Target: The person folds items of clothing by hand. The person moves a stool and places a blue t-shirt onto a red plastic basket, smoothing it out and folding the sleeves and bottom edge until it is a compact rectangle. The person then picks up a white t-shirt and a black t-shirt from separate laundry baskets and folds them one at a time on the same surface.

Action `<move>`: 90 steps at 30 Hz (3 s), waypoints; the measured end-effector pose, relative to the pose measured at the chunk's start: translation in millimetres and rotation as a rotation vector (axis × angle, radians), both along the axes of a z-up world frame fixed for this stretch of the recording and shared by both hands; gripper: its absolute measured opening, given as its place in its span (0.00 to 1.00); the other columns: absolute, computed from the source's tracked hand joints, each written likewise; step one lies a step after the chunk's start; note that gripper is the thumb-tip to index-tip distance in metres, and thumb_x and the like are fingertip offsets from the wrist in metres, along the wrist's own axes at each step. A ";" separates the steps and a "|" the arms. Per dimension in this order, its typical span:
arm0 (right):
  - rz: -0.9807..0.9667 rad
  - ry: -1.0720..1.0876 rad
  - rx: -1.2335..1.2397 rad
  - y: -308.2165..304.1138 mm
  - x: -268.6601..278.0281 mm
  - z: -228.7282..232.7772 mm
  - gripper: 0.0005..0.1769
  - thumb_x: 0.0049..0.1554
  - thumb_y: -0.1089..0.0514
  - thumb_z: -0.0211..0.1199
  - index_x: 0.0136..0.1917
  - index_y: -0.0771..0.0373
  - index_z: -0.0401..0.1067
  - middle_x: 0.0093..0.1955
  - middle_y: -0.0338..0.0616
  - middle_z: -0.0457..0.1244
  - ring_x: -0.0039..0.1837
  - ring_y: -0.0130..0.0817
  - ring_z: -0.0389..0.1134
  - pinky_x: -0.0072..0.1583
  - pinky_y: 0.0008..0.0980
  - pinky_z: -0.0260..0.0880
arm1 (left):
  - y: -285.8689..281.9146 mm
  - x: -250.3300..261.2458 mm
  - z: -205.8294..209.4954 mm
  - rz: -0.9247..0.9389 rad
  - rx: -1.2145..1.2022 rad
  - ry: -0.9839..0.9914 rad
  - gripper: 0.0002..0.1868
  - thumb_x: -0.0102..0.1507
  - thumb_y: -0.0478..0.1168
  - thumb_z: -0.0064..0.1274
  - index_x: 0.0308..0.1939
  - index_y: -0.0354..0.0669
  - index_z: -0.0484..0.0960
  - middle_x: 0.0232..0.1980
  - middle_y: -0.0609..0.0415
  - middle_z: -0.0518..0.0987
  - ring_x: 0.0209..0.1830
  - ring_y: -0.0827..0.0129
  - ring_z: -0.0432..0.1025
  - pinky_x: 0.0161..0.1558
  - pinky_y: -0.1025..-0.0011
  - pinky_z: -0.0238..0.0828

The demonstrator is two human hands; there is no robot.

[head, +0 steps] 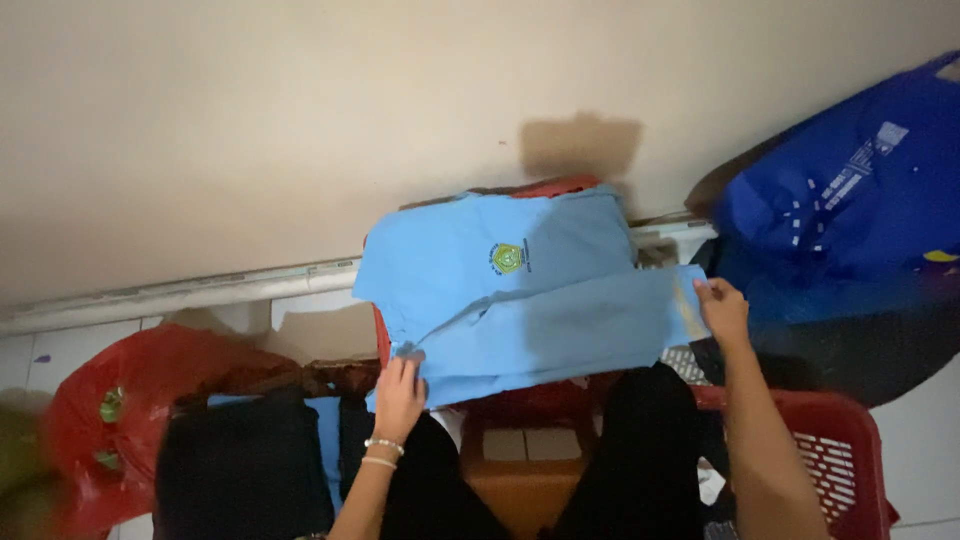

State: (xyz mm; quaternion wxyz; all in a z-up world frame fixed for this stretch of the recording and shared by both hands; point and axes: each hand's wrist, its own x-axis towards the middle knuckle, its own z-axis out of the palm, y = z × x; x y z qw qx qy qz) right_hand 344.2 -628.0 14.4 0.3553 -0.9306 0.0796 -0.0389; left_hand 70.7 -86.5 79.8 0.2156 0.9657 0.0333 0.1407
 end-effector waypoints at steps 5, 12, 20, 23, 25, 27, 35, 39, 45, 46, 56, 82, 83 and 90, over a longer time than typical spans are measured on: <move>-0.087 -0.142 -0.116 4.8 -6.6 10.6 0.20 0.67 0.44 0.63 0.60 0.63 0.76 0.54 0.60 0.69 0.58 0.59 0.69 0.60 0.50 0.68 | 0.4 6.5 -6.4 0.227 0.191 -0.044 0.33 0.50 0.42 0.61 0.61 0.43 0.75 0.55 0.42 0.75 0.58 0.48 0.67 0.58 0.53 0.59; 0.241 0.076 0.175 54.8 -5.9 -30.3 0.33 0.63 0.40 0.56 0.72 0.65 0.66 0.70 0.61 0.61 0.72 0.52 0.61 0.70 0.42 0.59 | 72.1 -30.6 -69.5 0.402 -0.711 0.398 0.36 0.58 0.54 0.63 0.63 0.36 0.72 0.56 0.42 0.78 0.57 0.59 0.72 0.58 0.66 0.65; -0.054 0.544 0.322 71.6 -29.5 -59.3 0.41 0.66 0.31 0.49 0.68 0.73 0.70 0.62 0.67 0.68 0.62 0.54 0.70 0.62 0.44 0.68 | 116.7 -41.9 -89.8 0.352 -0.884 0.491 0.19 0.62 0.47 0.63 0.46 0.34 0.86 0.41 0.54 0.84 0.40 0.74 0.72 0.47 0.72 0.70; -0.146 0.330 0.049 60.6 -31.9 -41.9 0.38 0.60 0.31 0.61 0.59 0.71 0.78 0.52 0.69 0.71 0.57 0.55 0.74 0.61 0.45 0.70 | 130.0 -45.8 -91.8 0.359 -0.956 0.428 0.19 0.67 0.46 0.65 0.42 0.27 0.85 0.38 0.53 0.75 0.37 0.70 0.65 0.42 0.69 0.64; -0.104 0.188 0.051 50.7 -33.5 -32.5 0.38 0.62 0.31 0.61 0.60 0.70 0.77 0.54 0.68 0.70 0.58 0.57 0.72 0.62 0.46 0.68 | 130.6 -43.4 -97.5 0.376 -0.824 0.499 0.17 0.67 0.46 0.63 0.44 0.32 0.86 0.38 0.49 0.78 0.38 0.67 0.67 0.44 0.68 0.67; -0.030 0.146 -0.025 43.2 -39.9 -27.4 0.35 0.62 0.33 0.63 0.61 0.70 0.76 0.55 0.68 0.69 0.58 0.59 0.70 0.61 0.46 0.67 | 124.9 -51.7 -99.3 0.375 -0.860 0.534 0.15 0.64 0.45 0.62 0.48 0.37 0.85 0.42 0.50 0.79 0.43 0.67 0.70 0.49 0.69 0.67; 0.096 -0.185 0.222 54.2 45.0 -9.1 0.15 0.66 0.55 0.65 0.63 0.63 0.75 0.59 0.50 0.67 0.59 0.38 0.68 0.62 0.34 0.68 | 152.7 31.2 -44.0 0.459 -1.205 -0.033 0.16 0.69 0.44 0.51 0.58 0.41 0.77 0.64 0.58 0.77 0.66 0.71 0.68 0.67 0.70 0.60; 0.364 -0.264 0.225 106.8 123.0 18.4 0.23 0.60 0.55 0.66 0.68 0.60 0.71 0.66 0.49 0.64 0.66 0.40 0.67 0.60 0.36 0.70 | 149.3 141.5 -42.4 0.414 -0.793 -0.075 0.16 0.69 0.43 0.52 0.58 0.38 0.77 0.58 0.50 0.78 0.60 0.61 0.71 0.63 0.64 0.67; 0.582 -0.230 -0.217 164.7 153.8 48.0 0.34 0.49 0.54 0.73 0.69 0.55 0.72 0.65 0.51 0.65 0.66 0.54 0.65 0.63 0.50 0.67 | 139.9 236.3 -84.0 0.465 -0.254 0.013 0.31 0.62 0.51 0.63 0.61 0.32 0.76 0.60 0.35 0.73 0.60 0.42 0.67 0.61 0.51 0.63; 0.561 -0.157 -0.189 168.7 155.0 54.2 0.34 0.48 0.55 0.72 0.70 0.53 0.73 0.64 0.50 0.66 0.66 0.54 0.65 0.63 0.50 0.67 | 139.2 241.5 -89.1 0.520 -0.190 0.015 0.34 0.60 0.52 0.65 0.62 0.31 0.76 0.59 0.34 0.73 0.59 0.41 0.67 0.60 0.50 0.63; 0.541 -0.386 -0.324 183.0 135.1 90.2 0.17 0.48 0.62 0.69 0.51 0.61 0.73 0.53 0.51 0.66 0.58 0.53 0.68 0.60 0.51 0.66 | 149.6 234.1 -59.2 0.512 -0.407 -0.153 0.07 0.63 0.40 0.61 0.38 0.41 0.82 0.39 0.48 0.77 0.44 0.54 0.69 0.50 0.60 0.67; 0.465 0.102 0.221 342.1 6.6 79.3 0.27 0.57 0.41 0.64 0.62 0.59 0.70 0.55 0.50 0.72 0.57 0.48 0.74 0.57 0.42 0.73 | -29.3 48.6 -34.9 0.388 0.098 0.019 0.30 0.67 0.51 0.45 0.74 0.53 0.66 0.79 0.46 0.59 0.79 0.47 0.50 0.72 0.39 0.40; 0.499 0.067 0.139 365.8 8.5 84.6 0.30 0.55 0.39 0.66 0.63 0.59 0.69 0.55 0.53 0.71 0.57 0.51 0.73 0.56 0.45 0.72 | -30.2 50.2 -34.4 0.395 0.079 0.015 0.29 0.67 0.51 0.45 0.73 0.54 0.66 0.79 0.46 0.58 0.79 0.47 0.50 0.72 0.39 0.40; 0.664 -0.004 -0.597 463.5 12.0 54.3 0.33 0.54 0.46 0.63 0.70 0.60 0.66 0.49 0.55 0.71 0.50 0.54 0.74 0.53 0.52 0.72 | -27.3 50.3 -27.2 0.403 0.021 0.007 0.28 0.67 0.50 0.46 0.72 0.53 0.69 0.79 0.46 0.58 0.79 0.46 0.49 0.72 0.39 0.38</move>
